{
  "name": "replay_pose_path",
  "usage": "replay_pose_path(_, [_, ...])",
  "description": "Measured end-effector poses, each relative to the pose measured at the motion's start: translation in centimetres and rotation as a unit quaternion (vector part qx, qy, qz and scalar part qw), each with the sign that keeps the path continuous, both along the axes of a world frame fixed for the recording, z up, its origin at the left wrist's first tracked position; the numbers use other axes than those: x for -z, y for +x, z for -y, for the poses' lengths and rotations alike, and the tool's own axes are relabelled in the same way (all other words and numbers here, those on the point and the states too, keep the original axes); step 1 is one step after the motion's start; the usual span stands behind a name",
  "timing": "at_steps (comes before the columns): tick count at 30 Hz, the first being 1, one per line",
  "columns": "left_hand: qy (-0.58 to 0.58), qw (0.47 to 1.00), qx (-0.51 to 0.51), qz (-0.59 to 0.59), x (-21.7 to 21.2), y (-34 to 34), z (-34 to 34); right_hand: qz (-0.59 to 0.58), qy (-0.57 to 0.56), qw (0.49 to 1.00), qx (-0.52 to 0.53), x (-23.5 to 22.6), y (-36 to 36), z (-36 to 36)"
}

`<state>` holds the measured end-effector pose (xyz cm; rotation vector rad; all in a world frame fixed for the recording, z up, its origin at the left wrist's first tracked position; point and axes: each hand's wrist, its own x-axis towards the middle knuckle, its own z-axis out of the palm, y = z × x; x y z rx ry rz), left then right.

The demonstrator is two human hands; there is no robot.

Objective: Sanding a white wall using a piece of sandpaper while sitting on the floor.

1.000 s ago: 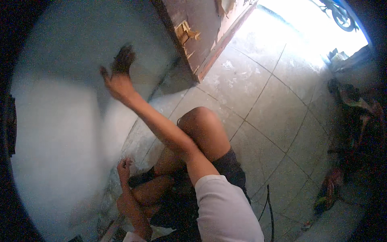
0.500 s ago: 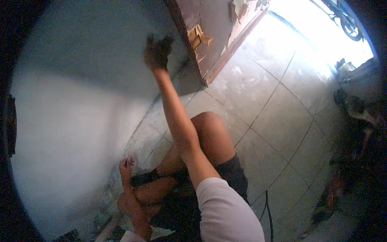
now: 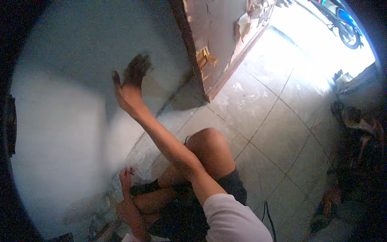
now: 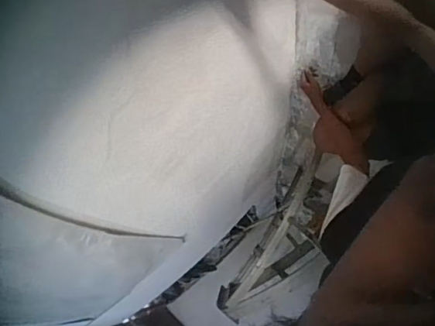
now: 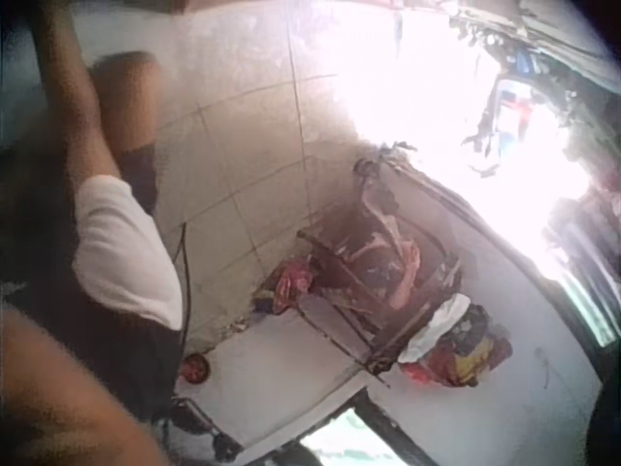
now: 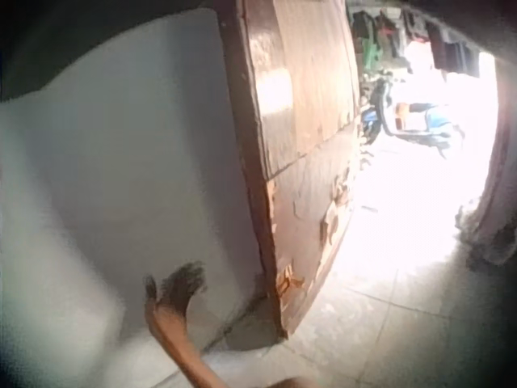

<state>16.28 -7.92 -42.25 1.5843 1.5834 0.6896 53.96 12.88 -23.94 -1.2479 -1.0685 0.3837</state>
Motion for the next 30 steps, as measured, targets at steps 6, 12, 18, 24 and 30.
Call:
replay_pose_path(6, [0.011,0.999,-0.021,0.031,-0.1,0.0,0.0,0.308,-0.106,0.917,0.23,-5.8,5.5,-1.9])
replay_pose_path(12, [-0.032,0.997,-0.029,0.067,0.1,0.0,-0.4,0.177,-0.114,0.978,-0.004,-7.6,5.3,0.4])
replay_pose_path(18, [-0.047,0.995,-0.058,0.063,0.1,0.0,-0.2,0.081,0.065,0.993,0.062,-2.6,3.0,-2.4])
replay_pose_path(24, [-0.019,0.998,-0.047,0.038,0.1,-0.4,0.1,0.366,-0.014,0.891,0.27,2.2,9.6,-11.2])
replay_pose_path(30, [-0.042,0.999,-0.022,0.009,0.5,0.1,-0.4,0.076,0.086,0.987,0.112,-3.9,2.6,-1.3])
